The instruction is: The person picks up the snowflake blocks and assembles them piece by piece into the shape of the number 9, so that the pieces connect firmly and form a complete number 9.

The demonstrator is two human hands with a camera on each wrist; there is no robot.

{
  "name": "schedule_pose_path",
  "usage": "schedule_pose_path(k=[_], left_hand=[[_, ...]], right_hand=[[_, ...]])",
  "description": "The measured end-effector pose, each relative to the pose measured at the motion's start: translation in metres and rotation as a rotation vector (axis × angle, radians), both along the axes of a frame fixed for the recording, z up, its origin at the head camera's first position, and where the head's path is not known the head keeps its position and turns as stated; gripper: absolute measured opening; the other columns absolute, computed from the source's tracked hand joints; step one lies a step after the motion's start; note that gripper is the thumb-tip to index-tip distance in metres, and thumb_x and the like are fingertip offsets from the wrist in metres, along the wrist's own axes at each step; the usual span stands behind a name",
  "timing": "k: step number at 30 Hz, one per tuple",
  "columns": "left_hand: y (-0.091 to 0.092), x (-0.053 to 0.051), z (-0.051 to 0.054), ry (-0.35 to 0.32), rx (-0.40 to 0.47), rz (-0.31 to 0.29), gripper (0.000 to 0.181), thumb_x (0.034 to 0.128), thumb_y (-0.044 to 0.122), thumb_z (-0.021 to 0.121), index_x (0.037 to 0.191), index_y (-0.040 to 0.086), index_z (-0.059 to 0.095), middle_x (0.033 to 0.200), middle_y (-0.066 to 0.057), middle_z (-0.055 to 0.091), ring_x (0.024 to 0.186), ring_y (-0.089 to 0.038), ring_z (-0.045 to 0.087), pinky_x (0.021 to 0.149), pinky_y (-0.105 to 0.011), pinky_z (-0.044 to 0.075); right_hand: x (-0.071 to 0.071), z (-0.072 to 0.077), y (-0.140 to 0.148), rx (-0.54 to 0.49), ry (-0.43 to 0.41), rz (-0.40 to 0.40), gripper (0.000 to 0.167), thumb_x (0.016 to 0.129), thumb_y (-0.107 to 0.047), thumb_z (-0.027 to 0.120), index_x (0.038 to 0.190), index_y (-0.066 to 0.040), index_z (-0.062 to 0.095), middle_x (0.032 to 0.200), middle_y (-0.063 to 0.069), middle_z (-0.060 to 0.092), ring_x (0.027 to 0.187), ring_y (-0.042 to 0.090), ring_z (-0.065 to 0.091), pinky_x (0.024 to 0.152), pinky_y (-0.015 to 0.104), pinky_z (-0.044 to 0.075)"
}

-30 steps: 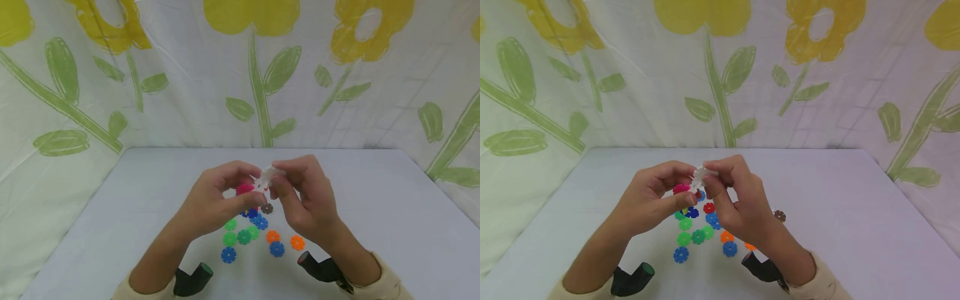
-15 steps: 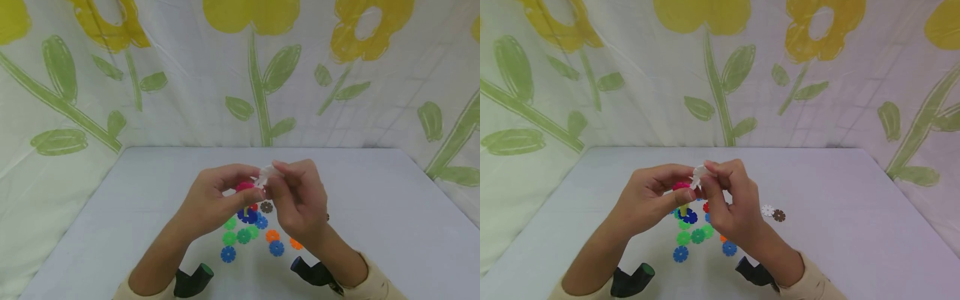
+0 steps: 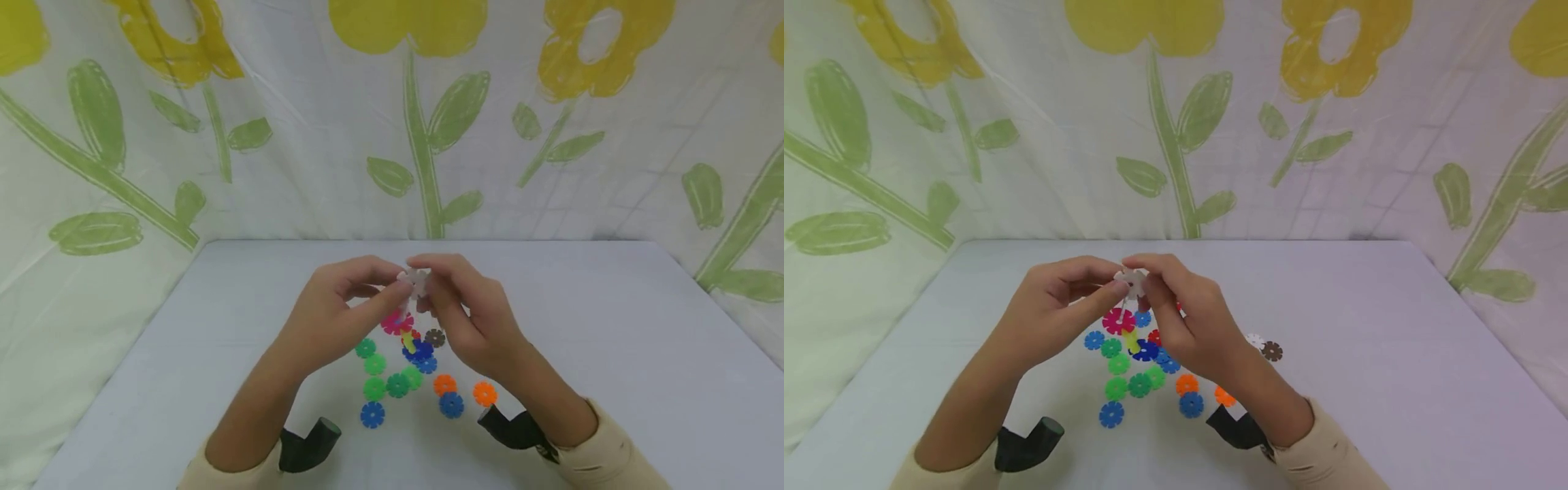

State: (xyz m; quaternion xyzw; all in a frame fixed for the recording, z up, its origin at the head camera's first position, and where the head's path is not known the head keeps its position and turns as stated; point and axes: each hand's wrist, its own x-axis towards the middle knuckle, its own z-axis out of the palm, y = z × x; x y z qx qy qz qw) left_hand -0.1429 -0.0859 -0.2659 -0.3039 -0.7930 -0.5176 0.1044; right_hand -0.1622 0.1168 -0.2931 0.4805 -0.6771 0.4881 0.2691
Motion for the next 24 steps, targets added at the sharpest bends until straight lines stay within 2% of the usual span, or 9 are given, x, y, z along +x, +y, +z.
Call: schedule_pose_path(k=[3, 7, 9, 12, 14, 17, 19, 21, 24], left_hand=[[-0.005, -0.002, 0.001, 0.005, -0.018, 0.049, 0.014, 0.0942, 0.018, 0.071, 0.106, 0.011, 0.074, 0.092, 0.009, 0.071, 0.085, -0.008, 0.068, 0.081, -0.033, 0.058], [-0.01, -0.003, 0.004, 0.001, -0.027, 0.07, 0.013, 0.0931, 0.018, 0.072, 0.103, 0.01, 0.074, 0.093, 0.007, 0.072, 0.087, -0.01, 0.068, 0.081, -0.033, 0.058], [-0.012, -0.003, 0.004, -0.005, -0.029, 0.074, 0.012, 0.0929, 0.018, 0.072, 0.101, 0.01, 0.074, 0.093, 0.006, 0.071, 0.088, -0.011, 0.068, 0.082, -0.033, 0.057], [-0.014, -0.003, 0.005, -0.026, -0.038, 0.075, 0.009, 0.0933, 0.018, 0.071, 0.098, 0.011, 0.073, 0.091, 0.006, 0.071, 0.089, -0.011, 0.067, 0.082, -0.034, 0.057], [-0.014, -0.003, 0.006, -0.048, -0.039, 0.074, 0.008, 0.0939, 0.019, 0.071, 0.096, 0.012, 0.073, 0.091, 0.007, 0.07, 0.089, -0.01, 0.067, 0.081, -0.034, 0.058], [-0.014, -0.003, 0.005, -0.066, -0.041, 0.061, 0.007, 0.0948, 0.019, 0.07, 0.096, 0.013, 0.073, 0.092, 0.007, 0.07, 0.09, -0.01, 0.067, 0.081, -0.035, 0.058], [-0.014, -0.004, 0.005, -0.074, -0.044, 0.053, 0.008, 0.0953, 0.02, 0.069, 0.097, 0.013, 0.072, 0.093, 0.008, 0.07, 0.091, -0.01, 0.067, 0.082, -0.036, 0.058], [-0.014, -0.005, 0.004, -0.075, -0.046, 0.04, 0.008, 0.0958, 0.02, 0.069, 0.097, 0.013, 0.072, 0.093, 0.008, 0.07, 0.091, -0.01, 0.067, 0.083, -0.038, 0.057], [-0.014, -0.006, 0.004, -0.07, -0.043, 0.025, 0.007, 0.0959, 0.019, 0.069, 0.097, 0.013, 0.072, 0.092, 0.008, 0.07, 0.09, -0.011, 0.066, 0.084, -0.038, 0.057]], right_hand=[[-0.012, -0.007, 0.002, -0.001, 0.006, -0.024, 0.023, 0.106, -0.011, 0.047, 0.12, 0.005, 0.057, 0.081, 0.006, 0.061, 0.066, 0.014, 0.058, 0.06, 0.024, 0.054], [-0.036, -0.022, 0.004, 0.077, -0.052, -0.103, 0.017, 0.097, 0.001, 0.058, 0.113, 0.001, 0.063, 0.082, 0.003, 0.064, 0.07, 0.012, 0.06, 0.06, 0.026, 0.055], [-0.051, -0.032, 0.002, 0.177, -0.095, -0.15, 0.017, 0.093, 0.004, 0.062, 0.108, -0.001, 0.067, 0.087, 0.003, 0.067, 0.075, 0.013, 0.061, 0.063, 0.028, 0.056], [-0.076, -0.047, -0.004, 0.417, -0.192, -0.208, 0.015, 0.091, 0.003, 0.065, 0.104, -0.003, 0.069, 0.092, 0.005, 0.067, 0.08, 0.016, 0.06, 0.07, 0.032, 0.056], [-0.09, -0.055, -0.009, 0.614, -0.291, -0.244, 0.014, 0.092, 0.0, 0.066, 0.105, -0.005, 0.068, 0.091, 0.004, 0.065, 0.081, 0.017, 0.058, 0.075, 0.033, 0.055], [-0.105, -0.062, -0.017, 0.854, -0.49, -0.259, 0.016, 0.093, -0.006, 0.068, 0.108, -0.007, 0.065, 0.089, 0.001, 0.062, 0.083, 0.018, 0.058, 0.082, 0.032, 0.054], [-0.112, -0.066, -0.02, 0.944, -0.61, -0.241, 0.019, 0.093, -0.007, 0.07, 0.111, -0.01, 0.063, 0.09, -0.001, 0.063, 0.084, 0.016, 0.06, 0.085, 0.031, 0.053], [-0.117, -0.069, -0.023, 0.984, -0.679, -0.207, 0.023, 0.091, -0.005, 0.071, 0.111, -0.011, 0.063, 0.092, -0.002, 0.065, 0.086, 0.015, 0.061, 0.088, 0.031, 0.053], [-0.122, -0.071, -0.024, 1.016, -0.69, -0.174, 0.027, 0.088, -0.005, 0.073, 0.112, -0.013, 0.062, 0.092, -0.003, 0.066, 0.085, 0.013, 0.062, 0.087, 0.029, 0.052]])
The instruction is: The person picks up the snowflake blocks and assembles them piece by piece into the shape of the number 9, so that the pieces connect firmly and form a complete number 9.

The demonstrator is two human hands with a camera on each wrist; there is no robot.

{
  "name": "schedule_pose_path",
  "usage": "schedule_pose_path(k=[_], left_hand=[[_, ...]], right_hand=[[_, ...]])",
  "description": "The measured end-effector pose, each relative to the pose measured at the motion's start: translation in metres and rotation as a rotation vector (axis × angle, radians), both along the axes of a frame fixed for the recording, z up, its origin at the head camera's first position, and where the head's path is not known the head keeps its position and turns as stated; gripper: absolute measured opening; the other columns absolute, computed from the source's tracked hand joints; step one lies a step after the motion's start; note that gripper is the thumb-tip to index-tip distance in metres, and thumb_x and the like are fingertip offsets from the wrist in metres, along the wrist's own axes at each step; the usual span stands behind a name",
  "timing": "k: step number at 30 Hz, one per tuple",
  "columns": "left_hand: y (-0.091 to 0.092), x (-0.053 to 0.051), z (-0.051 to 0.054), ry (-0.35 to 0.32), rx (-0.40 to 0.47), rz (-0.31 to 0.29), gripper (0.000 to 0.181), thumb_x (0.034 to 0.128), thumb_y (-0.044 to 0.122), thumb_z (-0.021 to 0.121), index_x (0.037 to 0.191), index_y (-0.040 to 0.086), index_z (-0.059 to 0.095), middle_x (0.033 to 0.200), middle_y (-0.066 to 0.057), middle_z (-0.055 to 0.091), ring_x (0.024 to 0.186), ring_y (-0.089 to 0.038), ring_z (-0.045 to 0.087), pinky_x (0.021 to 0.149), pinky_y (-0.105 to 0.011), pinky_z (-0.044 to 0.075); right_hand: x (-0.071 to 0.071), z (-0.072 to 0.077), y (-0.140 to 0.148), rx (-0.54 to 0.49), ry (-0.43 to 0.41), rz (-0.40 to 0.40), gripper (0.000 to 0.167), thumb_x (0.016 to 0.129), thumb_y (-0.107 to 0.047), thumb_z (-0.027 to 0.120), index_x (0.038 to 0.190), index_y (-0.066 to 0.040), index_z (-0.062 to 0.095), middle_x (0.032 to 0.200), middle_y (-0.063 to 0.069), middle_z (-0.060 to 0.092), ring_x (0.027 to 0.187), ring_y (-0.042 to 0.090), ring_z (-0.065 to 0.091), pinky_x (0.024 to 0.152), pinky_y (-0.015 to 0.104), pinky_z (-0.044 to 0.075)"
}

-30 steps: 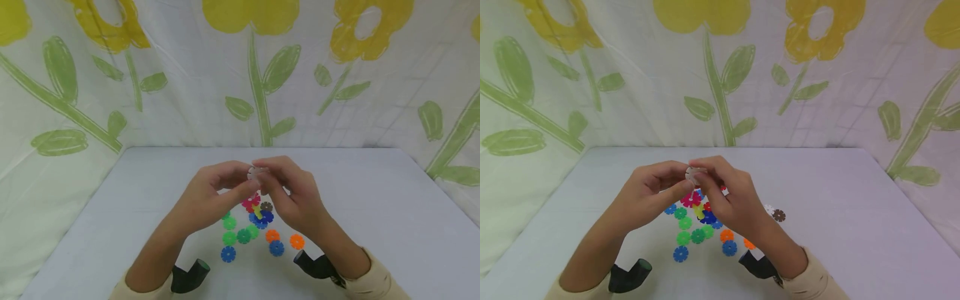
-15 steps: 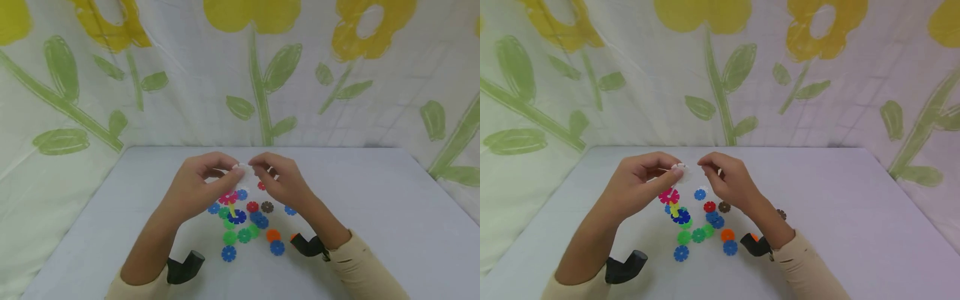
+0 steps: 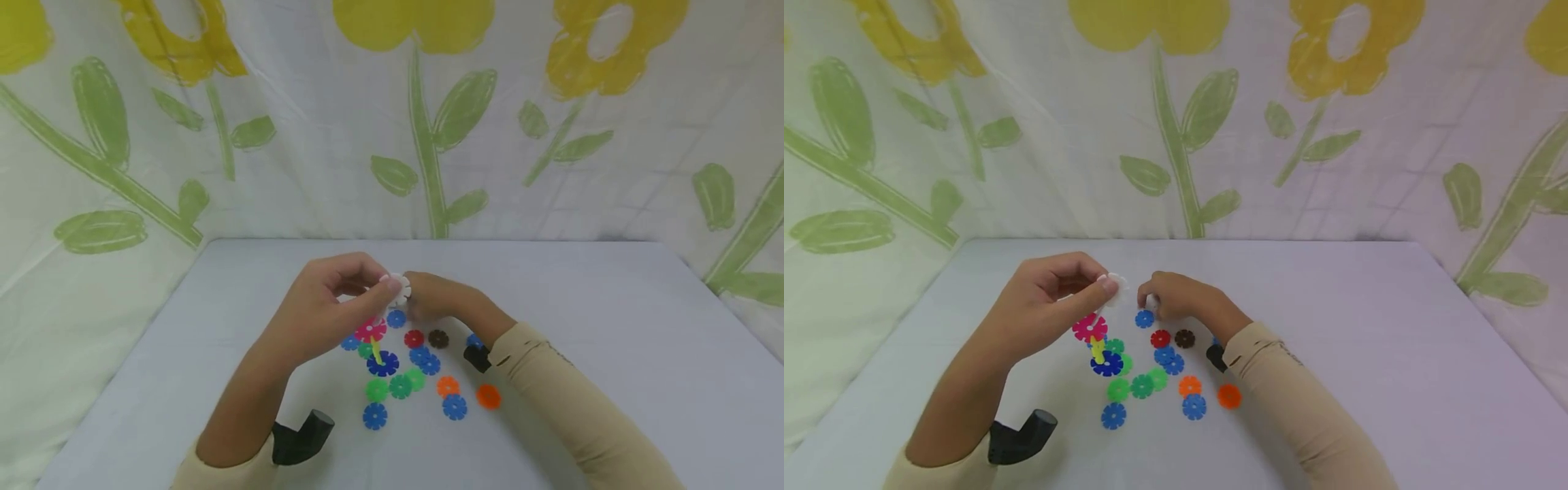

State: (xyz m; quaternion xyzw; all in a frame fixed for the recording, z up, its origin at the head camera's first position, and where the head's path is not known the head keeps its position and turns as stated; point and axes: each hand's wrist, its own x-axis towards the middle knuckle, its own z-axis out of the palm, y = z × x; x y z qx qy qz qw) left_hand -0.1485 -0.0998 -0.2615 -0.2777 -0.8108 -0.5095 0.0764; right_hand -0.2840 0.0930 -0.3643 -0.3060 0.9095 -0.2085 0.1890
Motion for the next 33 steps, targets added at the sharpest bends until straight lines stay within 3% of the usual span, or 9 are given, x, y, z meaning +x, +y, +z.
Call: schedule_pose_path(k=[9, 16, 19, 23, 27, 30, 33], left_hand=[[0.001, -0.001, 0.002, 0.003, -0.018, 0.009, 0.007, 0.0954, 0.02, 0.069, 0.097, 0.013, 0.072, 0.092, 0.009, 0.07, 0.091, -0.01, 0.066, 0.084, -0.036, 0.057], [0.0, 0.0, 0.001, -0.026, -0.046, 0.026, 0.008, 0.0947, 0.021, 0.07, 0.097, 0.013, 0.072, 0.089, 0.006, 0.07, 0.089, -0.011, 0.067, 0.082, -0.035, 0.057], [0.0, -0.001, 0.0, -0.042, -0.065, 0.026, 0.012, 0.096, 0.022, 0.069, 0.1, 0.012, 0.072, 0.09, 0.004, 0.07, 0.089, -0.012, 0.067, 0.081, -0.035, 0.057], [-0.001, -0.003, -0.002, -0.057, -0.1, 0.019, 0.017, 0.0981, 0.024, 0.066, 0.106, 0.01, 0.073, 0.092, 0.003, 0.07, 0.088, -0.015, 0.068, 0.079, -0.033, 0.057], [-0.002, -0.004, -0.001, -0.056, -0.093, -0.019, 0.019, 0.099, 0.021, 0.064, 0.109, 0.008, 0.073, 0.093, 0.004, 0.071, 0.088, -0.019, 0.069, 0.078, -0.034, 0.058], [-0.002, -0.001, 0.0, -0.066, -0.065, -0.051, 0.018, 0.099, 0.02, 0.064, 0.11, 0.009, 0.073, 0.095, 0.005, 0.071, 0.089, -0.017, 0.069, 0.077, -0.036, 0.058], [0.0, 0.002, 0.0, -0.079, -0.035, -0.084, 0.016, 0.0987, 0.02, 0.065, 0.109, 0.011, 0.073, 0.096, 0.005, 0.071, 0.088, -0.014, 0.068, 0.077, -0.037, 0.059]], right_hand=[[-0.004, -0.003, 0.009, 0.015, 0.021, 0.001, 0.023, 0.09, -0.011, 0.072, 0.11, -0.018, 0.062, 0.088, -0.006, 0.065, 0.081, 0.013, 0.062, 0.081, 0.028, 0.054], [0.011, 0.006, 0.032, 0.008, 0.168, 0.024, 0.01, 0.095, -0.012, 0.067, 0.101, -0.015, 0.06, 0.079, -0.002, 0.058, 0.075, 0.015, 0.056, 0.07, 0.029, 0.051], [0.024, 0.019, 0.045, -0.124, 0.204, 0.016, 0.01, 0.095, -0.013, 0.068, 0.102, -0.016, 0.062, 0.08, -0.006, 0.063, 0.073, 0.014, 0.059, 0.069, 0.028, 0.053], [0.053, 0.045, 0.058, -0.448, 0.235, 0.04, 0.014, 0.096, -0.009, 0.068, 0.107, -0.014, 0.064, 0.082, -0.006, 0.069, 0.072, 0.016, 0.065, 0.067, 0.032, 0.057], [0.086, 0.071, 0.064, -0.714, 0.396, 0.111, 0.021, 0.092, 0.005, 0.068, 0.107, -0.009, 0.063, 0.087, -0.004, 0.07, 0.072, 0.014, 0.067, 0.064, 0.031, 0.058], [0.104, 0.085, 0.067, -0.804, 0.536, 0.153, 0.028, 0.085, 0.014, 0.069, 0.105, -0.005, 0.064, 0.091, 0.001, 0.07, 0.075, 0.012, 0.069, 0.063, 0.026, 0.058], [0.114, 0.091, 0.067, -0.839, 0.625, 0.172, 0.03, 0.082, 0.017, 0.071, 0.103, -0.002, 0.065, 0.092, 0.005, 0.072, 0.075, 0.015, 0.07, 0.064, 0.024, 0.057]])
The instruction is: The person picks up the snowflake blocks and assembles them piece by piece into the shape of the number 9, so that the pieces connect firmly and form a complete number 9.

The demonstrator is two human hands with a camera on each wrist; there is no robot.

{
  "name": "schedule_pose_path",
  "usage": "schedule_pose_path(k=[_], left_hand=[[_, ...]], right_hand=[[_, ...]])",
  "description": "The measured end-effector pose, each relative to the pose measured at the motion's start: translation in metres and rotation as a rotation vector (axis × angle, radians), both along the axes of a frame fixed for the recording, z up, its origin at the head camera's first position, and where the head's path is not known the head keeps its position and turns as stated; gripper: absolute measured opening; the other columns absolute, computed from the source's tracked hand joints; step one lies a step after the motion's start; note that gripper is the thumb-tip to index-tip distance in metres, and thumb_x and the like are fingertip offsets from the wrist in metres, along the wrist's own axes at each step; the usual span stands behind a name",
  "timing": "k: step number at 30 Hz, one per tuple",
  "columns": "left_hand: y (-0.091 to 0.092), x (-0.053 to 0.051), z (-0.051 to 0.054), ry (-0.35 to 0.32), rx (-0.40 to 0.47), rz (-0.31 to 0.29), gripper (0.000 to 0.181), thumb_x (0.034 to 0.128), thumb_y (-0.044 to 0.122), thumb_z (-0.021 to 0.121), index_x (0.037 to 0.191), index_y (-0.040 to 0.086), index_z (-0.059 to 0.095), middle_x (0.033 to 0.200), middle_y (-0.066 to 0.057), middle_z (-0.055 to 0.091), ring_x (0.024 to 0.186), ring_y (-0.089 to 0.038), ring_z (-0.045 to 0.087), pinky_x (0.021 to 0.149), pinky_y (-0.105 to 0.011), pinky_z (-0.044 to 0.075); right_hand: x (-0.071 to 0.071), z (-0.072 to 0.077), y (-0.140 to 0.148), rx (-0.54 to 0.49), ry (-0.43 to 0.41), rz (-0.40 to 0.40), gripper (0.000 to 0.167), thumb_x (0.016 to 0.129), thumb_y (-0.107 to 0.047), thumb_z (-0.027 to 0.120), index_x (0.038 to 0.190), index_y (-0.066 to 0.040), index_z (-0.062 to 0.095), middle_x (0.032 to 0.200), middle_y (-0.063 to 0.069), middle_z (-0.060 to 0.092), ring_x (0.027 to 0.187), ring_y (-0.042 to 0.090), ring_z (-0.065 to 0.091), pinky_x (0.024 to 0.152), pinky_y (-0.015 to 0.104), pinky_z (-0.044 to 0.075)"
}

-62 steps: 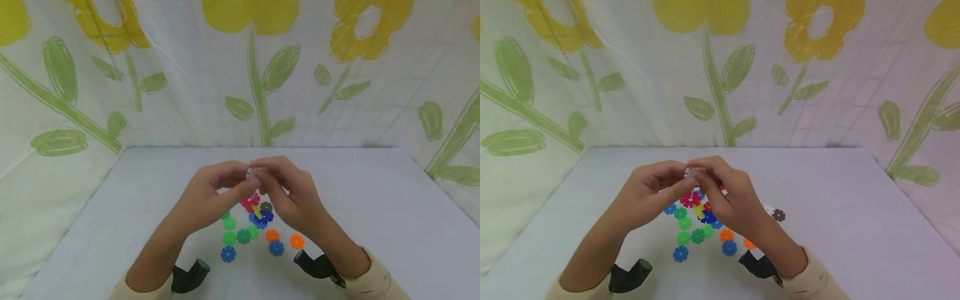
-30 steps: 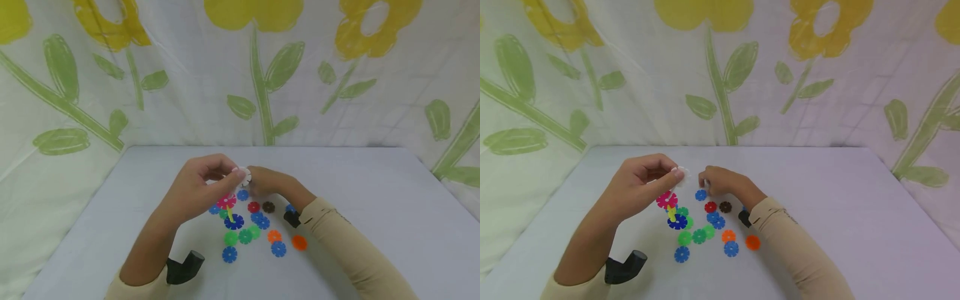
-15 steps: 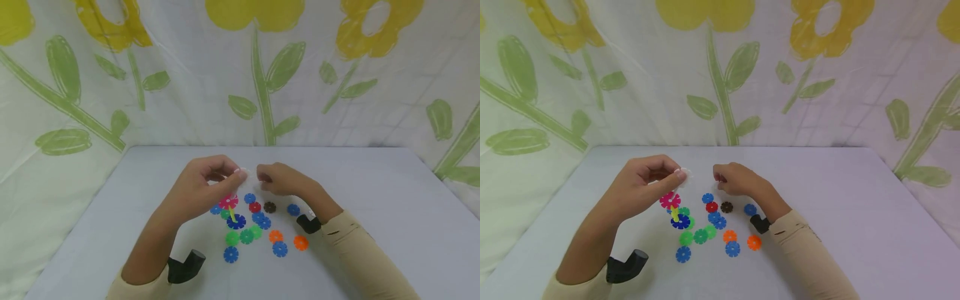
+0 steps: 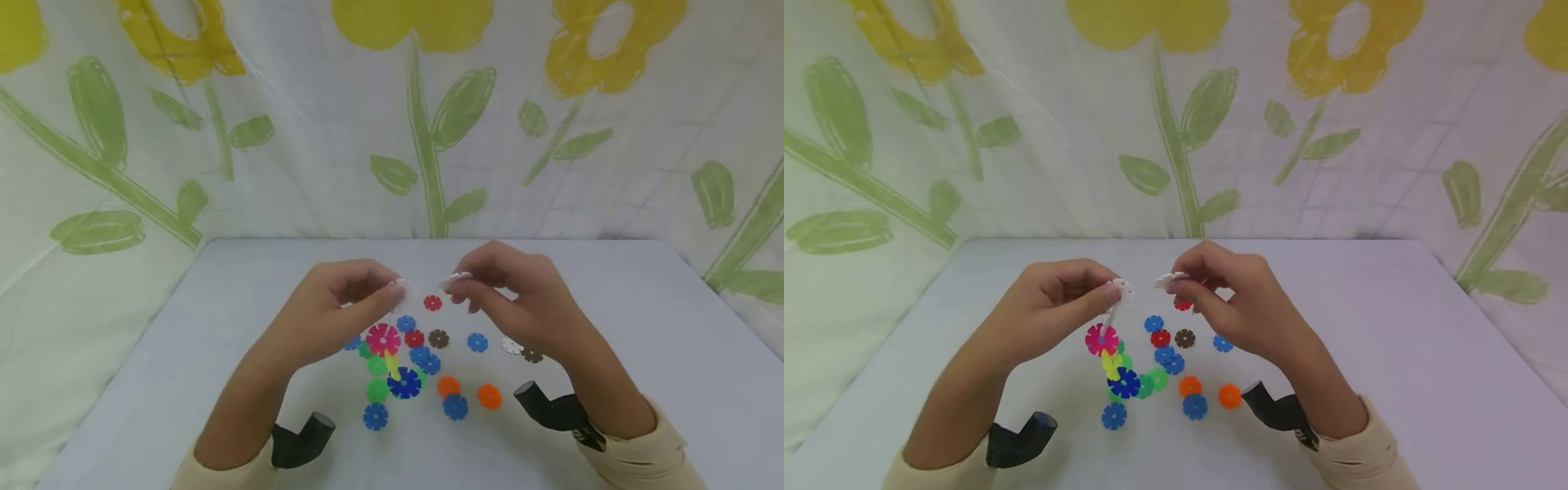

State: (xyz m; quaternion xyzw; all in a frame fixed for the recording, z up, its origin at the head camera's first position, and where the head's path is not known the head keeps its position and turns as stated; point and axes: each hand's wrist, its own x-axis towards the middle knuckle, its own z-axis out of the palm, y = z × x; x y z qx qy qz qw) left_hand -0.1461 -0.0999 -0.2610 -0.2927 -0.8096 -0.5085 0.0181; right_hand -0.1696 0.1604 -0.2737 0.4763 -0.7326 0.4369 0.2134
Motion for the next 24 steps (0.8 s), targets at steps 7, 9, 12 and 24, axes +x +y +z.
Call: schedule_pose_path(k=[7, 9, 12, 24], left_hand=[[0.005, 0.003, 0.0, -0.038, 0.068, -0.07, 0.017, 0.0991, 0.014, 0.064, 0.109, 0.005, 0.075, 0.093, 0.002, 0.073, 0.084, -0.014, 0.071, 0.079, -0.035, 0.059], [0.005, 0.003, 0.0, -0.032, 0.075, -0.072, 0.017, 0.099, 0.014, 0.064, 0.108, 0.005, 0.075, 0.093, 0.002, 0.074, 0.083, -0.014, 0.071, 0.079, -0.035, 0.059], [0.006, 0.003, -0.001, -0.03, 0.081, -0.071, 0.016, 0.0984, 0.014, 0.065, 0.107, 0.005, 0.075, 0.092, 0.002, 0.074, 0.083, -0.015, 0.071, 0.078, -0.035, 0.059], [0.013, 0.021, 0.004, 0.047, 0.035, -0.042, 0.011, 0.0952, 0.015, 0.071, 0.101, 0.009, 0.078, 0.087, 0.009, 0.073, 0.078, -0.008, 0.071, 0.069, -0.032, 0.06]], right_hand=[[0.006, 0.002, -0.007, 0.05, 0.095, 0.009, 0.034, 0.079, 0.019, 0.073, 0.104, -0.003, 0.065, 0.093, 0.004, 0.073, 0.075, 0.014, 0.072, 0.067, 0.022, 0.057], [0.008, 0.003, -0.008, 0.063, 0.126, 0.007, 0.037, 0.076, 0.02, 0.074, 0.103, -0.003, 0.066, 0.092, 0.004, 0.073, 0.075, 0.013, 0.071, 0.068, 0.022, 0.057], [0.011, 0.005, -0.009, 0.09, 0.179, -0.023, 0.037, 0.074, 0.02, 0.075, 0.102, -0.003, 0.067, 0.092, 0.003, 0.073, 0.079, 0.015, 0.072, 0.072, 0.023, 0.057], [0.037, 0.003, -0.014, 0.157, 0.396, -0.15, 0.023, 0.105, -0.011, 0.046, 0.092, -0.004, 0.064, 0.087, 0.001, 0.072, 0.076, 0.013, 0.071, 0.066, 0.027, 0.059]])
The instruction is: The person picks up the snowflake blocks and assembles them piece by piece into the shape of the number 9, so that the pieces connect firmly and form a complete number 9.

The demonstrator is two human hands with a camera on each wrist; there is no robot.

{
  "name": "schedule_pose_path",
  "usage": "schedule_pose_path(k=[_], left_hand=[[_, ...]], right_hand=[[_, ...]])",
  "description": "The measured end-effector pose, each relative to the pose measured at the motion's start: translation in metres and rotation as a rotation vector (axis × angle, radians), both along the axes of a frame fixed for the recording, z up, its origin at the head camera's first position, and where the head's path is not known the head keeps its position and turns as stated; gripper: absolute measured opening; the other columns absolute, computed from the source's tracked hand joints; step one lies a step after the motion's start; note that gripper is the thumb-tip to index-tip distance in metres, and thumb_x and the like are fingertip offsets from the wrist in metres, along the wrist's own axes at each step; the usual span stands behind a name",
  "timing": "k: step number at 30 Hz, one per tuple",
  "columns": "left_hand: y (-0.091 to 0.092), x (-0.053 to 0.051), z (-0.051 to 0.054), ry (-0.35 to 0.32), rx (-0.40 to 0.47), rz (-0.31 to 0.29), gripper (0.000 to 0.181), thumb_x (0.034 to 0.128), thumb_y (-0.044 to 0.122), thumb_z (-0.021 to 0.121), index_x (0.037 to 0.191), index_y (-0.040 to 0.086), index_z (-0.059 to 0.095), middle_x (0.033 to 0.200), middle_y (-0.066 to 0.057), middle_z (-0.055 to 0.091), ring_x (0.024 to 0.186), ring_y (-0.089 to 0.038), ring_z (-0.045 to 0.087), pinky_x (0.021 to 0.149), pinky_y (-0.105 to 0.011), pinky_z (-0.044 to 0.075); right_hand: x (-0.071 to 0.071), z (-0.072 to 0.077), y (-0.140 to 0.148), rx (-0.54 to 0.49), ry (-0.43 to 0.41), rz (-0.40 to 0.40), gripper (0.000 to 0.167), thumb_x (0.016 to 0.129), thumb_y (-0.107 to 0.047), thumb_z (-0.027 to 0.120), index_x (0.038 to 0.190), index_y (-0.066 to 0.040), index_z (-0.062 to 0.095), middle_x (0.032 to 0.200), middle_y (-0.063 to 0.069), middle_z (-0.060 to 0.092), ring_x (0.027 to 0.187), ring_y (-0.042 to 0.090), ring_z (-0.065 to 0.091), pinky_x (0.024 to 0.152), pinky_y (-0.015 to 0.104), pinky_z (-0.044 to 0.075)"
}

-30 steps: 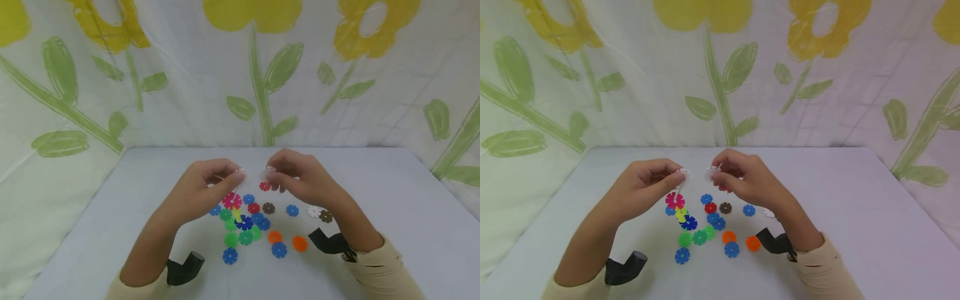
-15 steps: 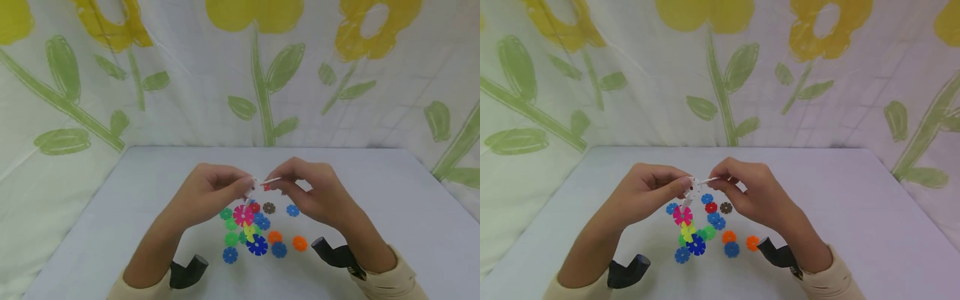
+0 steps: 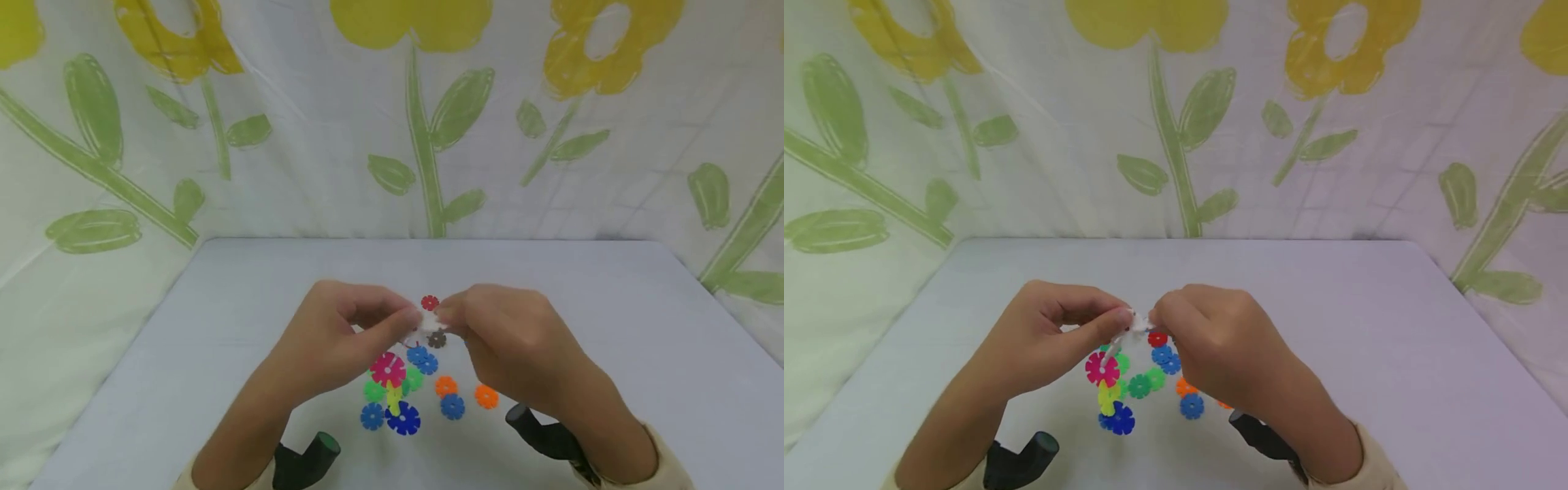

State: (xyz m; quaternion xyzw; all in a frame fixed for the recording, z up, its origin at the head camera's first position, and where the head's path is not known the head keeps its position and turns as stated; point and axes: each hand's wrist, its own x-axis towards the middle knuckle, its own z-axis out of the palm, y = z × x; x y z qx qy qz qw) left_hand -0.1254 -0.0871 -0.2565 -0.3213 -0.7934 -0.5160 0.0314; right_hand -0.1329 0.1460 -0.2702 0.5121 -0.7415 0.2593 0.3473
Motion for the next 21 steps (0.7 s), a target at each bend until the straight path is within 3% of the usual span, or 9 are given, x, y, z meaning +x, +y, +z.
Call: schedule_pose_path(k=[5, 9, 11, 15, 17, 21], left_hand=[[-0.002, 0.001, 0.004, 0.013, 0.001, -0.03, 0.008, 0.0943, 0.011, 0.071, 0.097, 0.009, 0.078, 0.083, 0.009, 0.072, 0.072, -0.01, 0.069, 0.066, -0.033, 0.059], [-0.002, -0.001, 0.003, -0.004, 0.012, -0.046, 0.011, 0.0971, 0.014, 0.067, 0.102, 0.009, 0.076, 0.087, 0.008, 0.071, 0.078, -0.012, 0.069, 0.07, -0.034, 0.06], [0.0, -0.003, 0.002, -0.045, 0.024, -0.081, 0.014, 0.0998, 0.016, 0.063, 0.107, 0.009, 0.073, 0.091, 0.006, 0.07, 0.081, -0.013, 0.068, 0.071, -0.035, 0.059], [0.006, -0.009, -0.003, -0.21, 0.072, -0.192, 0.02, 0.1012, 0.017, 0.061, 0.119, 0.007, 0.063, 0.098, -0.001, 0.073, 0.088, -0.018, 0.071, 0.077, -0.038, 0.059], [0.009, -0.011, -0.006, -0.285, 0.08, -0.22, 0.025, 0.0999, 0.017, 0.064, 0.123, 0.007, 0.059, 0.101, -0.003, 0.074, 0.091, -0.019, 0.072, 0.079, -0.038, 0.059], [0.011, -0.015, -0.012, -0.322, 0.084, -0.236, 0.027, 0.0981, 0.015, 0.066, 0.122, 0.006, 0.061, 0.102, -0.006, 0.074, 0.094, -0.019, 0.072, 0.084, -0.037, 0.058]], right_hand=[[0.002, 0.001, -0.007, -0.041, -0.052, 0.065, 0.024, 0.105, -0.012, 0.045, 0.091, -0.003, 0.063, 0.082, 0.002, 0.071, 0.071, 0.011, 0.07, 0.067, 0.027, 0.059], [0.001, 0.007, -0.004, -0.034, -0.06, 0.05, 0.028, 0.107, -0.019, 0.046, 0.095, -0.003, 0.066, 0.086, 0.001, 0.072, 0.076, 0.011, 0.071, 0.068, 0.027, 0.059], [0.001, 0.01, 0.0, -0.02, -0.039, 0.023, 0.029, 0.107, -0.022, 0.047, 0.097, -0.004, 0.068, 0.088, 0.0, 0.073, 0.079, 0.011, 0.071, 0.068, 0.027, 0.058], [-0.002, 0.013, 0.007, 0.005, -0.045, -0.017, 0.032, 0.107, -0.027, 0.048, 0.098, -0.006, 0.069, 0.09, -0.001, 0.073, 0.08, 0.012, 0.071, 0.067, 0.026, 0.058], [-0.003, 0.013, 0.009, 0.012, -0.042, -0.022, 0.032, 0.107, -0.029, 0.048, 0.097, -0.007, 0.069, 0.091, -0.001, 0.073, 0.08, 0.012, 0.071, 0.066, 0.025, 0.057], [-0.005, 0.014, 0.01, 0.028, -0.056, 0.003, 0.03, 0.106, -0.029, 0.05, 0.098, -0.007, 0.069, 0.094, -0.001, 0.073, 0.083, 0.014, 0.071, 0.069, 0.026, 0.058]])
